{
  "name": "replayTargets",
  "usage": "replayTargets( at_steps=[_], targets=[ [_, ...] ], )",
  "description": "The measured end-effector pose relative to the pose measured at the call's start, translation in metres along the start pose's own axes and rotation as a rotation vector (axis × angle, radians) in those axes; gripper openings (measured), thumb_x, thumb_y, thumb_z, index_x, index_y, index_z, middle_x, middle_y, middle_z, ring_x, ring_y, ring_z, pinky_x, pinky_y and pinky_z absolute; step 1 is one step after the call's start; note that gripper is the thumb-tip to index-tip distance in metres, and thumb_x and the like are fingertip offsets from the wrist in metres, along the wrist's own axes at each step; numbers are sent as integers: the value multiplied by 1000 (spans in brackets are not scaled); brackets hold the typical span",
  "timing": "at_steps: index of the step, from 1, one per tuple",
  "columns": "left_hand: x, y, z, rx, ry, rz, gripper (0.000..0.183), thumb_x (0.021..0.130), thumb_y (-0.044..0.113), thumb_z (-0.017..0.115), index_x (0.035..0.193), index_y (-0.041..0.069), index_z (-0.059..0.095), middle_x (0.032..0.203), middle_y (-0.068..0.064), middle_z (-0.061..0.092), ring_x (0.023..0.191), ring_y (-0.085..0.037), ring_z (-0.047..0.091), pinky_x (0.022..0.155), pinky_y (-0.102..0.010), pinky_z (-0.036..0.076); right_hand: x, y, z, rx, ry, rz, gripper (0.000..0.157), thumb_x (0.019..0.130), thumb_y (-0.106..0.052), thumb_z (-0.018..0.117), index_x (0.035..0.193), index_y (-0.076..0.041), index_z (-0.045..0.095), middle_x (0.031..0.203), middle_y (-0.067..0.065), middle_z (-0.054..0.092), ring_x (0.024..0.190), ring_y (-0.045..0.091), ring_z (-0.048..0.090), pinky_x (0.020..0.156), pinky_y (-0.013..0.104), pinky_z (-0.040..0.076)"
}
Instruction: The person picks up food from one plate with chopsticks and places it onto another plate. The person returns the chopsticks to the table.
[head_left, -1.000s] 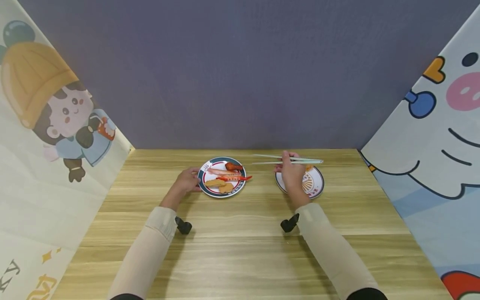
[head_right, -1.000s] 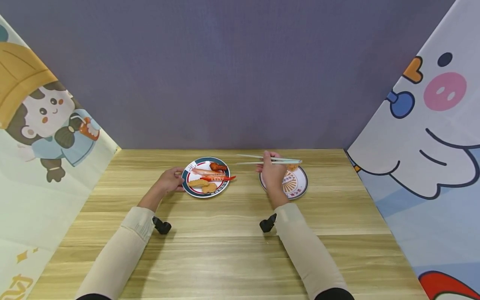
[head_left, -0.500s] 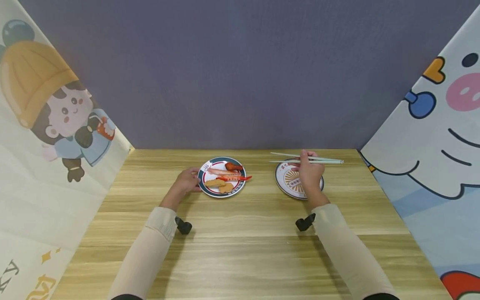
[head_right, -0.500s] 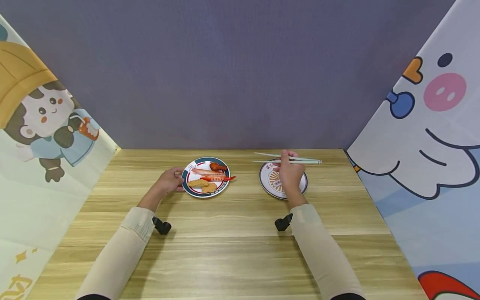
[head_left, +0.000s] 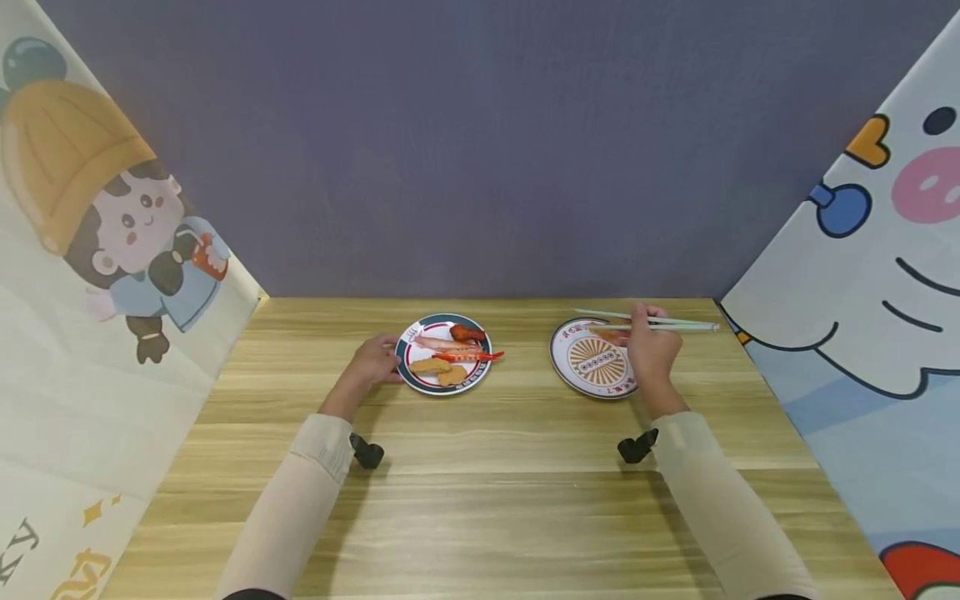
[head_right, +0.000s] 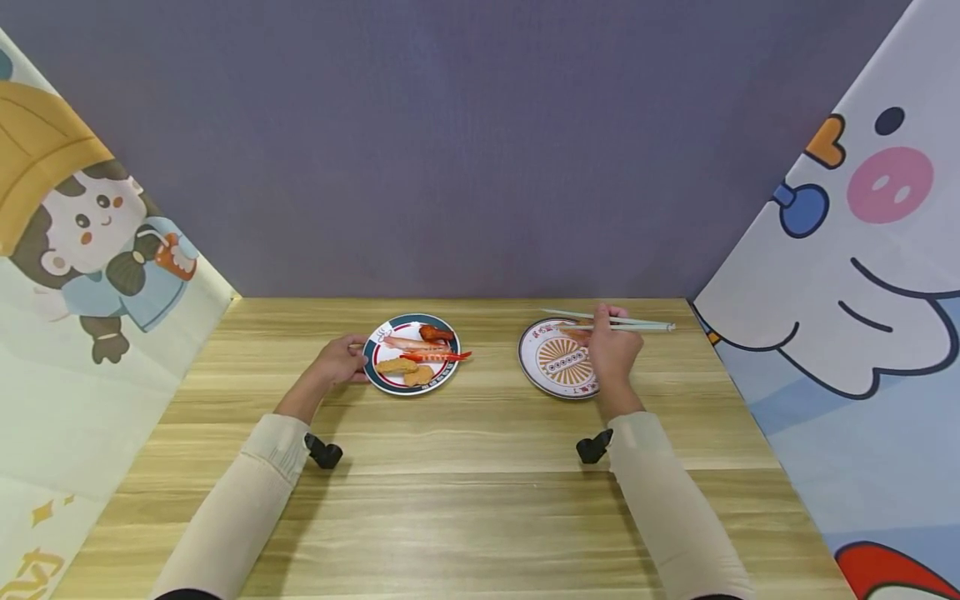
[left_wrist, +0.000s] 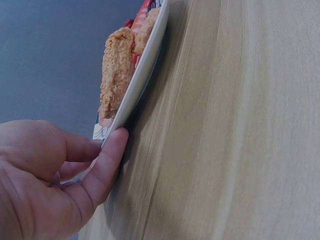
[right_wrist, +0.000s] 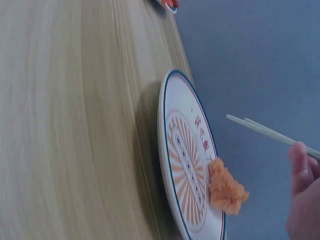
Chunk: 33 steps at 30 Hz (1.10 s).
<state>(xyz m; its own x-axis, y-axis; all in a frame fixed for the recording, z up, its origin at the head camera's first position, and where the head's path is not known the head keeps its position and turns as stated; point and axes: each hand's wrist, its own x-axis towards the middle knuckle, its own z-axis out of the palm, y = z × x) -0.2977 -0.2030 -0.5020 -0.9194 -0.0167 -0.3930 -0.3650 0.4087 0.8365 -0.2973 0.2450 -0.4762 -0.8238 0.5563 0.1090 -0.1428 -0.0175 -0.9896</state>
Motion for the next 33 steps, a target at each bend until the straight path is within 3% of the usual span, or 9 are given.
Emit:
replayTargets(
  at_steps=[8,15,24,33],
  targets=[
    [-3,0,-1,-27,-20,43,52,96,-8,48,148,-4,42,111,-22,59,70,-17,66,66,-28,67,4,6,-14,-186,15,-65,18,103,-30,59,89,-19,59,73,-9,65,47,0,63,44,23,59],
    [5,-5,1,-22,-4,34,53,97,-8,49,149,-1,43,120,-24,59,69,-14,66,68,-28,67,9,13,-20,-285,43,-108,18,104,-31,57,91,-19,60,73,-10,62,50,8,67,44,23,59],
    [1,-2,1,2,3,26,54,97,-7,50,150,1,43,121,-24,58,67,-14,65,66,-27,67,10,14,-20,-256,57,-113,19,104,-28,57,87,-19,59,69,-12,61,50,8,68,47,23,61],
    [1,-2,1,-13,-2,38,55,97,-7,50,151,0,42,122,-25,58,67,-14,65,67,-28,67,12,21,-15,-266,51,-147,22,103,-26,58,93,-7,60,69,-9,60,46,1,63,45,20,59]
  ],
)
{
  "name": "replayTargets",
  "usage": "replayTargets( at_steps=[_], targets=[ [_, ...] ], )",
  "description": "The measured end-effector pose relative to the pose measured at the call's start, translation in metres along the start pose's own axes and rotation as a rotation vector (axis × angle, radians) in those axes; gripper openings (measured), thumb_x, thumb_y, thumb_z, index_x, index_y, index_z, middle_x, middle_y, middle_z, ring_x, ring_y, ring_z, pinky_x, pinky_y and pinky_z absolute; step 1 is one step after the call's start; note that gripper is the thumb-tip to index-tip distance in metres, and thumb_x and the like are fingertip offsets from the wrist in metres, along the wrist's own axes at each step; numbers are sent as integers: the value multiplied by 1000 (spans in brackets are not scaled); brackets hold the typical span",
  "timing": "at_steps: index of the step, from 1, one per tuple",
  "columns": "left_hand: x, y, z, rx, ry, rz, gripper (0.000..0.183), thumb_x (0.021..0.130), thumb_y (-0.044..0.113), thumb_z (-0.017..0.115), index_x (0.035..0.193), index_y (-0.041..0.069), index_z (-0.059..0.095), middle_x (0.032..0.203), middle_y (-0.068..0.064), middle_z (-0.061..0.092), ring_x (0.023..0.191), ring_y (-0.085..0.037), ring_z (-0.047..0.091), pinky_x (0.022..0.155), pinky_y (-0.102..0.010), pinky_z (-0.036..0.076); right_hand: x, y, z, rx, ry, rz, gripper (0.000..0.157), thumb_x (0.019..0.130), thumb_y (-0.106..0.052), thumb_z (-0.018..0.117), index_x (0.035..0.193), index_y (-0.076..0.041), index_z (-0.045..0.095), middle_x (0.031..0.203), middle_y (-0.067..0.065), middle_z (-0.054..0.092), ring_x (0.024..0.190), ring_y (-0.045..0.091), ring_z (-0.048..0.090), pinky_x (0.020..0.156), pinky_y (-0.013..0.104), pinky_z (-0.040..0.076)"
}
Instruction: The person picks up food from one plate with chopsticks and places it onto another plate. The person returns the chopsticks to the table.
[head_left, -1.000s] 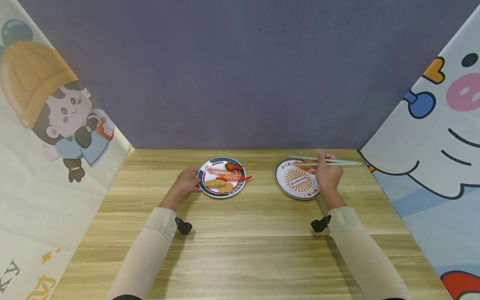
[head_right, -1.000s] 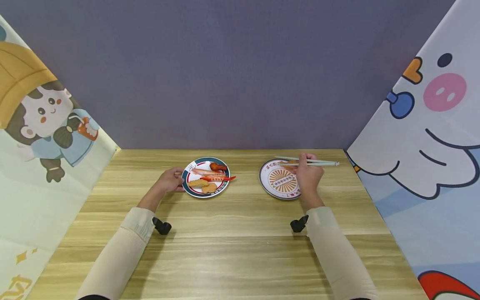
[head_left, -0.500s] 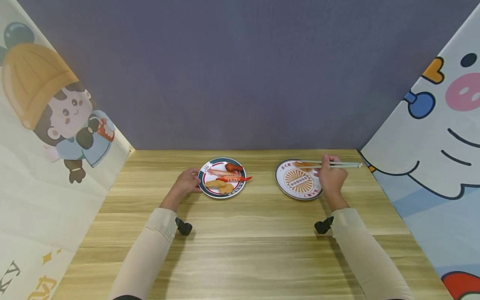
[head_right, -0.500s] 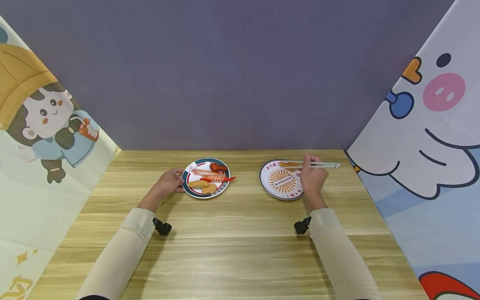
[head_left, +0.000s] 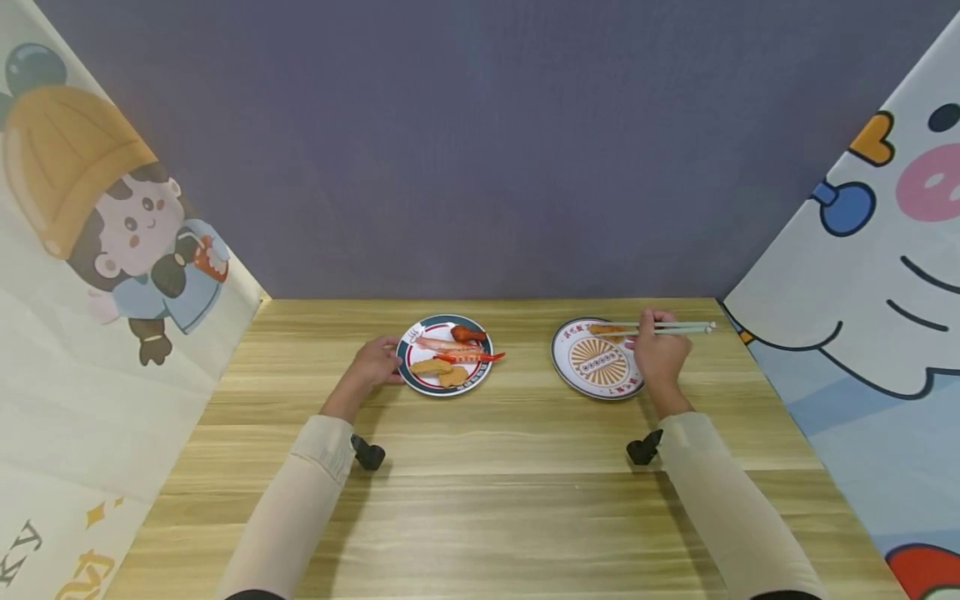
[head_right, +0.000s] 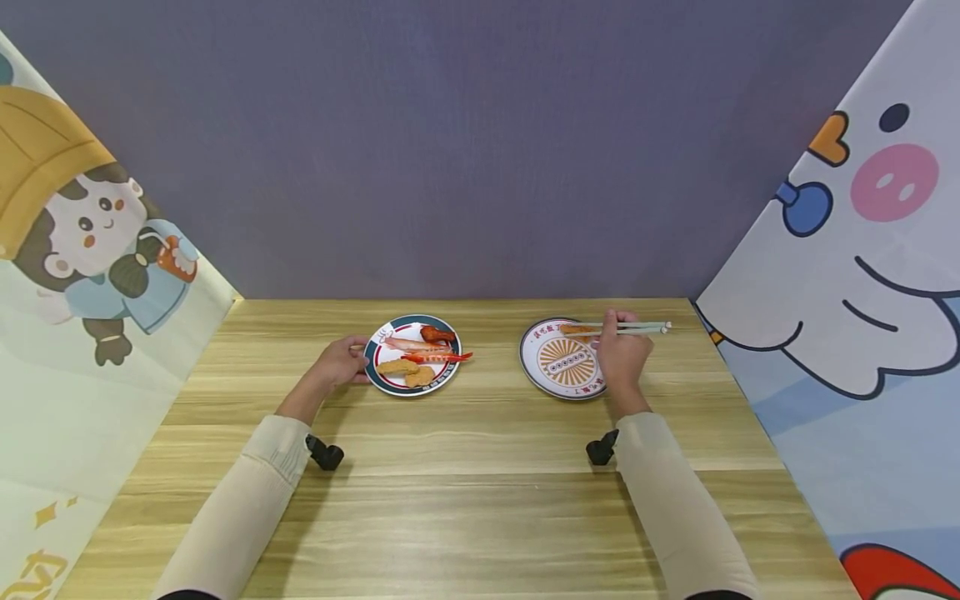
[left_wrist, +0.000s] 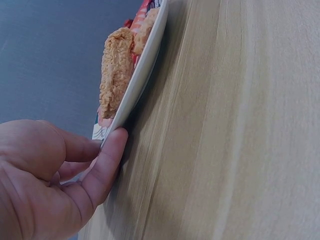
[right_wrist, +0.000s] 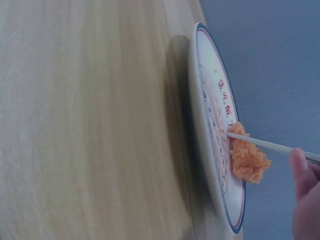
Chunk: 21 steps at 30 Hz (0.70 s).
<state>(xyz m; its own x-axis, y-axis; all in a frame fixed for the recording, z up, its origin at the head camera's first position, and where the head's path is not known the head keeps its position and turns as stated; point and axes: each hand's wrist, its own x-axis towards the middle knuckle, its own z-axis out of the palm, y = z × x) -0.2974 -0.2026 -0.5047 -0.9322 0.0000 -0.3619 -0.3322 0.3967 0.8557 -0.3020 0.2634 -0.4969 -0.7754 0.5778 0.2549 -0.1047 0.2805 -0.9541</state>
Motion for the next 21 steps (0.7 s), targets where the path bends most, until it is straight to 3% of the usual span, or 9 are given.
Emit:
replayTargets(
  at_steps=[4,8,16,21],
  targets=[
    [1,-1,0,19,-1,-5,55,98,-6,50,152,1,41,124,-26,58,69,-14,65,67,-28,67,0,3,2,2,6,5,21,104,-25,57,92,-8,59,75,2,61,46,-4,60,51,27,63],
    [3,-2,0,35,3,-8,54,100,-4,49,152,2,41,127,-26,58,73,-16,66,68,-27,67,1,5,3,-6,11,27,20,104,-26,55,91,-12,59,77,7,62,49,3,65,54,26,64],
    [2,-1,0,32,4,-10,53,100,-4,49,152,2,41,124,-25,58,74,-16,66,68,-28,67,2,6,2,6,33,96,18,104,-27,56,92,-15,61,71,-2,59,49,9,66,55,27,64],
    [1,0,0,19,1,-11,53,99,-4,49,152,2,41,125,-25,58,73,-15,66,68,-27,67,2,5,1,53,66,124,17,104,-24,56,92,-15,62,82,14,64,44,2,63,50,22,61]
  ],
)
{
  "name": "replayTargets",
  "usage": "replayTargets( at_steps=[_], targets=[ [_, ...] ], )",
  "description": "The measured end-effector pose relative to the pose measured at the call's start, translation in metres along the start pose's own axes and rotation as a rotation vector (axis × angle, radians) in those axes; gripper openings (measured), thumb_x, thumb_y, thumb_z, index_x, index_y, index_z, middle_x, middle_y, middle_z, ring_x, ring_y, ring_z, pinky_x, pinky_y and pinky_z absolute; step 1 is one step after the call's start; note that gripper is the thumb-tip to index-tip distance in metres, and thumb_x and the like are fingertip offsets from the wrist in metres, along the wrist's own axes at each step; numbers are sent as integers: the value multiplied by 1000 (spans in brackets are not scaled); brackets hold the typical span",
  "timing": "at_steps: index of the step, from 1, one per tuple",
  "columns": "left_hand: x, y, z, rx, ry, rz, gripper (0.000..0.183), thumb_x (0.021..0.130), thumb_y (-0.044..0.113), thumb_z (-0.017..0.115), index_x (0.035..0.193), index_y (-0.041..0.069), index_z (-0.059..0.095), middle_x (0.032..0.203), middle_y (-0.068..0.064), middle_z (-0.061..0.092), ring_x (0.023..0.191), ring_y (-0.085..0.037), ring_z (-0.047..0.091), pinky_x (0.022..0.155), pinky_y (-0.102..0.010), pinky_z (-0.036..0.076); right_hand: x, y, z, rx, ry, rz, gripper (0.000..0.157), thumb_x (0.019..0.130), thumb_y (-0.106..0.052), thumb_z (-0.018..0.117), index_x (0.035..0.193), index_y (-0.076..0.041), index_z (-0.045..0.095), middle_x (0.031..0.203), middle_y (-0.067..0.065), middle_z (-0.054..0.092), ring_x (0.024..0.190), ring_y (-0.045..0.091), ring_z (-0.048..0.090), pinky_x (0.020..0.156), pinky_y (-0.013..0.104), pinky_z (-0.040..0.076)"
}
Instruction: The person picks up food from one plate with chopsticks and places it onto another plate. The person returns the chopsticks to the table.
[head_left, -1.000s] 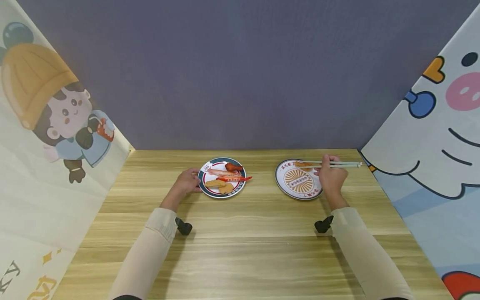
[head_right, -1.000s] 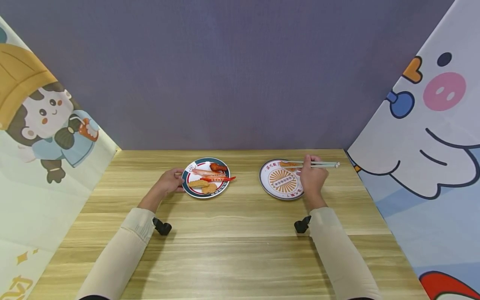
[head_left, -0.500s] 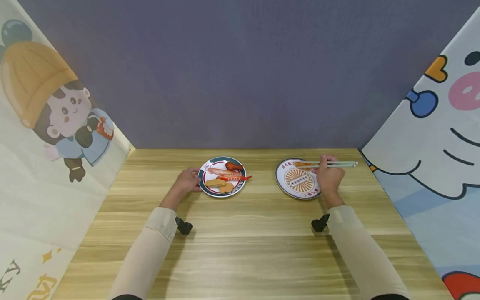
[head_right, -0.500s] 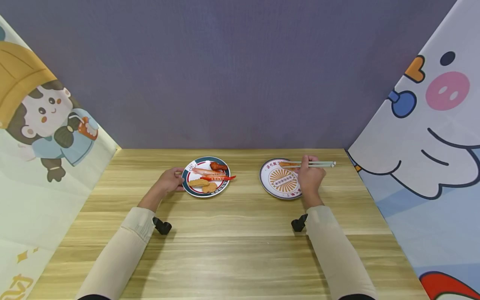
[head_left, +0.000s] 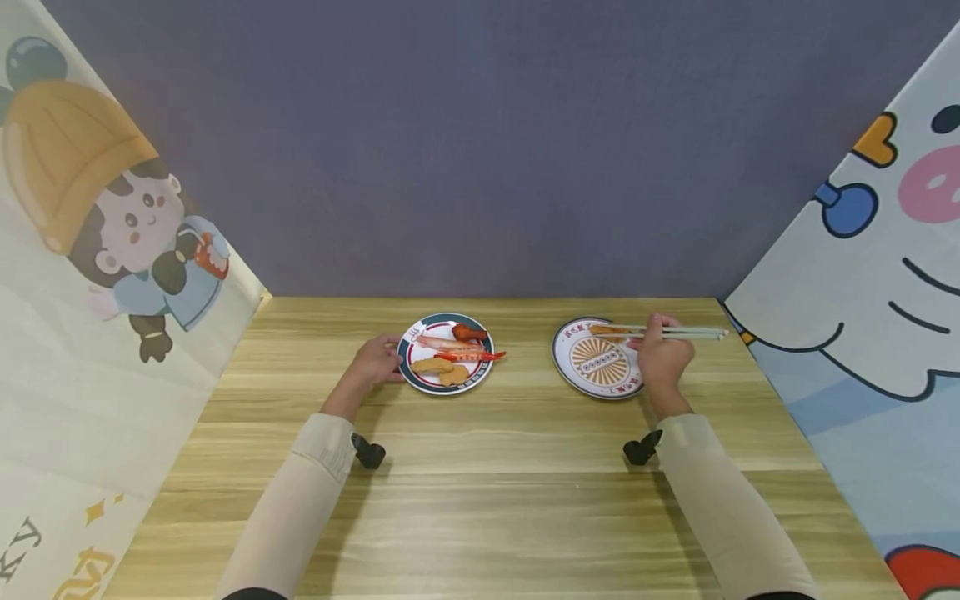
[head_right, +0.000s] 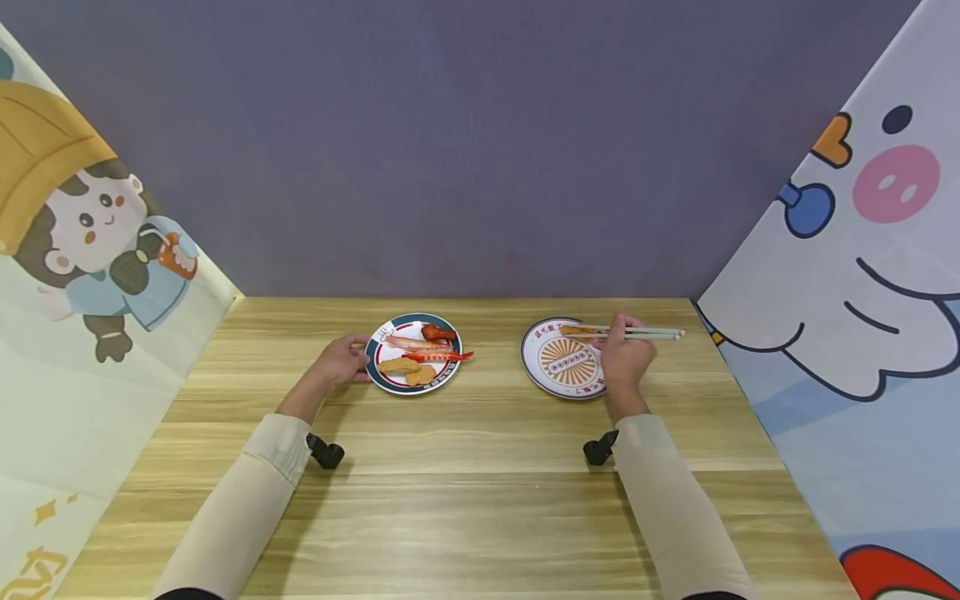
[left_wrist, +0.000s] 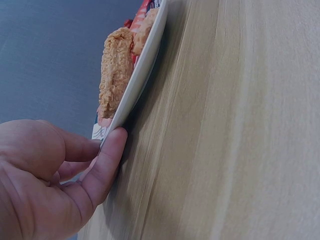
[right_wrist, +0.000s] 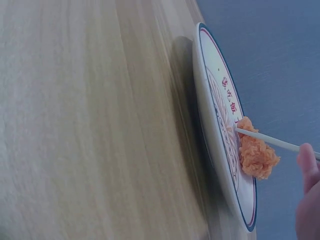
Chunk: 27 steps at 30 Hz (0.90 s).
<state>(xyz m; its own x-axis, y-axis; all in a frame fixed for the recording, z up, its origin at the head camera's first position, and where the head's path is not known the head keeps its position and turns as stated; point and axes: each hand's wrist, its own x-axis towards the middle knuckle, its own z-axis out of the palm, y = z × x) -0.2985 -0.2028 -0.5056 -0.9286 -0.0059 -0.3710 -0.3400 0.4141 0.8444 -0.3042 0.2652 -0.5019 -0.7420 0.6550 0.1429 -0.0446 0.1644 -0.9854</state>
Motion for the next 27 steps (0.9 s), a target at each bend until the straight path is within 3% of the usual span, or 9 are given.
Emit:
replayTargets(
  at_steps=[4,10,15,27],
  targets=[
    [0,0,0,2,0,1,53,99,-4,48,151,3,42,126,-26,58,71,-14,66,68,-27,66,0,0,-3,24,19,10,17,104,-23,55,89,-17,61,85,19,65,43,-1,61,47,19,59],
    [0,1,0,10,3,-4,51,100,-4,48,151,3,43,125,-25,58,72,-15,66,67,-27,66,0,-2,-7,48,42,34,20,104,-24,55,85,-20,57,78,3,66,44,1,63,48,23,61],
    [-1,2,0,13,2,-11,51,100,-3,48,151,3,43,124,-24,58,71,-14,66,68,-27,66,-1,-7,-10,99,56,64,20,104,-22,56,84,-19,56,62,-1,63,43,4,63,48,27,62],
    [-4,5,0,38,7,-5,51,100,-4,49,151,2,43,120,-23,58,72,-16,65,69,-27,67,-5,-8,-11,194,87,80,19,103,-24,58,86,-16,55,60,1,63,43,5,64,45,25,60]
  ],
)
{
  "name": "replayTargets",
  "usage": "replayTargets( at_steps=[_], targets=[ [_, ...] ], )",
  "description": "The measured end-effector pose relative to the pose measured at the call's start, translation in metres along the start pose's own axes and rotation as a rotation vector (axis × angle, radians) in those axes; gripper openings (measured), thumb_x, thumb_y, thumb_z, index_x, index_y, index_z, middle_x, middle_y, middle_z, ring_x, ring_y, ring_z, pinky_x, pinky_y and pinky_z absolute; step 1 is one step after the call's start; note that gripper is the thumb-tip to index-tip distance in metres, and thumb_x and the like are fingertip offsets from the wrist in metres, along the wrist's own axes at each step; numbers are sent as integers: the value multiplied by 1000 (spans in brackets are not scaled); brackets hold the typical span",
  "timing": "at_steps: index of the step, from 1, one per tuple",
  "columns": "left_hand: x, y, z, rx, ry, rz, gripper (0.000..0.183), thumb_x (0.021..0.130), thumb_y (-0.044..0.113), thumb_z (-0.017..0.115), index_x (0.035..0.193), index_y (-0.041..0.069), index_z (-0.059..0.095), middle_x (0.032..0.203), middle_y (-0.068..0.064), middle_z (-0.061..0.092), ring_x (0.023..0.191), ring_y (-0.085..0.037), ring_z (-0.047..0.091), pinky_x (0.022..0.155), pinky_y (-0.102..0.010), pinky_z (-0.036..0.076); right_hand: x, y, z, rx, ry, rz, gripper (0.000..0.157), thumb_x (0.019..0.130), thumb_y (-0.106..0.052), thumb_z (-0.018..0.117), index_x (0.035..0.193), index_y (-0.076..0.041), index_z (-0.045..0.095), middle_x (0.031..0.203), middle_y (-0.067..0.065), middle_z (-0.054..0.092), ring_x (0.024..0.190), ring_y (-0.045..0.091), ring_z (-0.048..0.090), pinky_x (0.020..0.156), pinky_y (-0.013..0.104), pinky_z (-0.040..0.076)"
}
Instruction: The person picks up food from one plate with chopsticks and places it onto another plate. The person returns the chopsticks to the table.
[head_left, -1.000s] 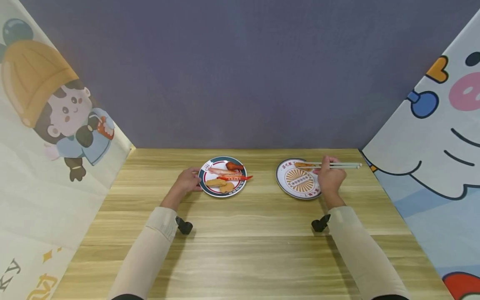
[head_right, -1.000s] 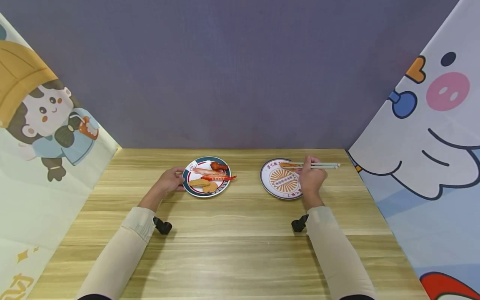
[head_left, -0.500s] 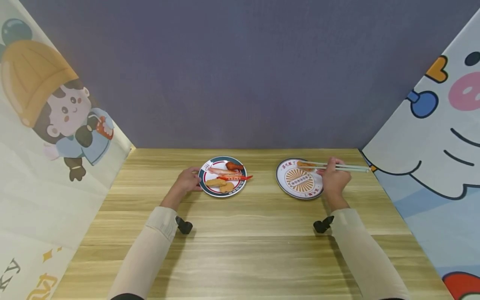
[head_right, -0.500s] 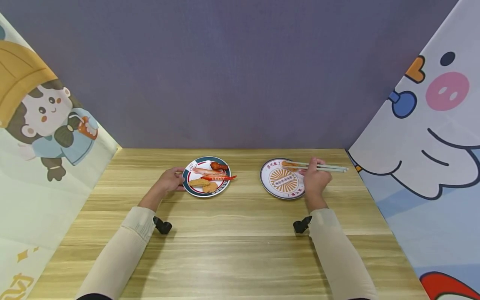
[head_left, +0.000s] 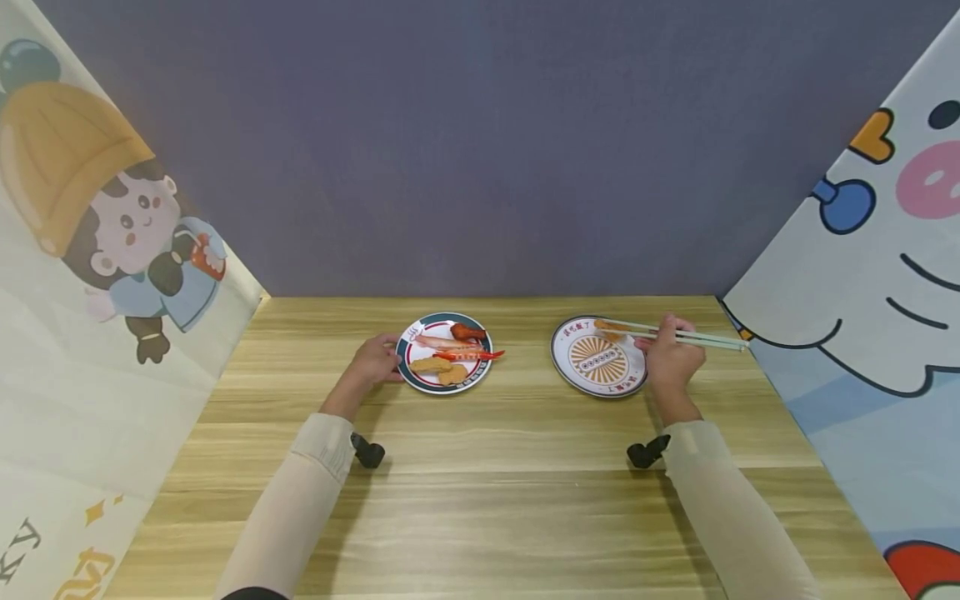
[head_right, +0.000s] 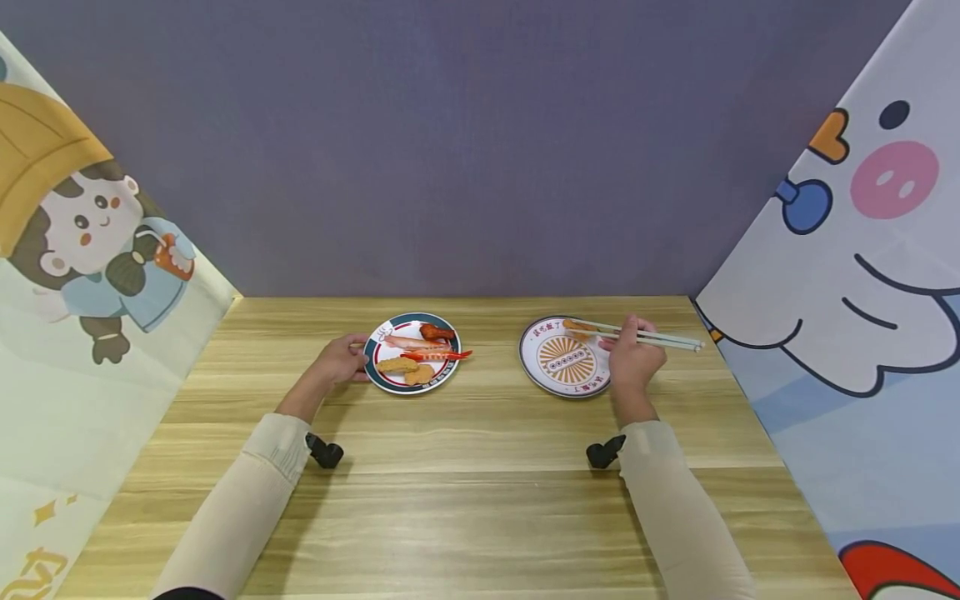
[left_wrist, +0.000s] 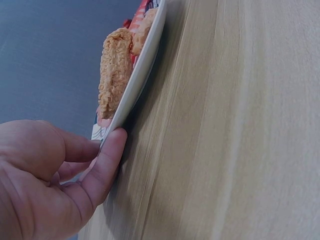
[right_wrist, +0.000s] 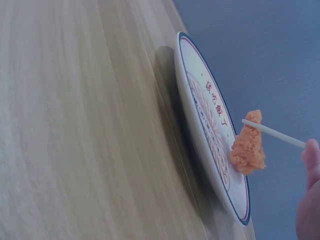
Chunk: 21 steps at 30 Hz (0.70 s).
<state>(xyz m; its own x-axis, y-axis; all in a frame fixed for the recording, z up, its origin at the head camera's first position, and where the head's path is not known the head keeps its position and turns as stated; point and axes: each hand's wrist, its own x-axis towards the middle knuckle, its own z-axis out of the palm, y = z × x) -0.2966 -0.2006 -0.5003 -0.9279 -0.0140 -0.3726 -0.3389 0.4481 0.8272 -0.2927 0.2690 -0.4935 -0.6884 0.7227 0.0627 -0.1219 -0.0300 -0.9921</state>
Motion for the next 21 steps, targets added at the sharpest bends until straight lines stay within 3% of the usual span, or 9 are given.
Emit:
replayTargets(
  at_steps=[8,21],
  targets=[
    [1,-2,0,-2,-3,11,51,100,-4,48,151,1,42,118,-23,57,72,-16,66,69,-28,67,0,-1,2,110,-10,-1,18,103,-20,57,87,-14,55,58,-1,60,43,7,64,42,21,58],
    [1,-3,0,-17,-2,7,51,100,-4,48,150,3,43,122,-24,57,72,-16,65,68,-27,66,-8,-8,10,183,-12,54,18,102,-19,58,86,-11,55,65,4,63,45,12,67,46,26,61]
  ],
)
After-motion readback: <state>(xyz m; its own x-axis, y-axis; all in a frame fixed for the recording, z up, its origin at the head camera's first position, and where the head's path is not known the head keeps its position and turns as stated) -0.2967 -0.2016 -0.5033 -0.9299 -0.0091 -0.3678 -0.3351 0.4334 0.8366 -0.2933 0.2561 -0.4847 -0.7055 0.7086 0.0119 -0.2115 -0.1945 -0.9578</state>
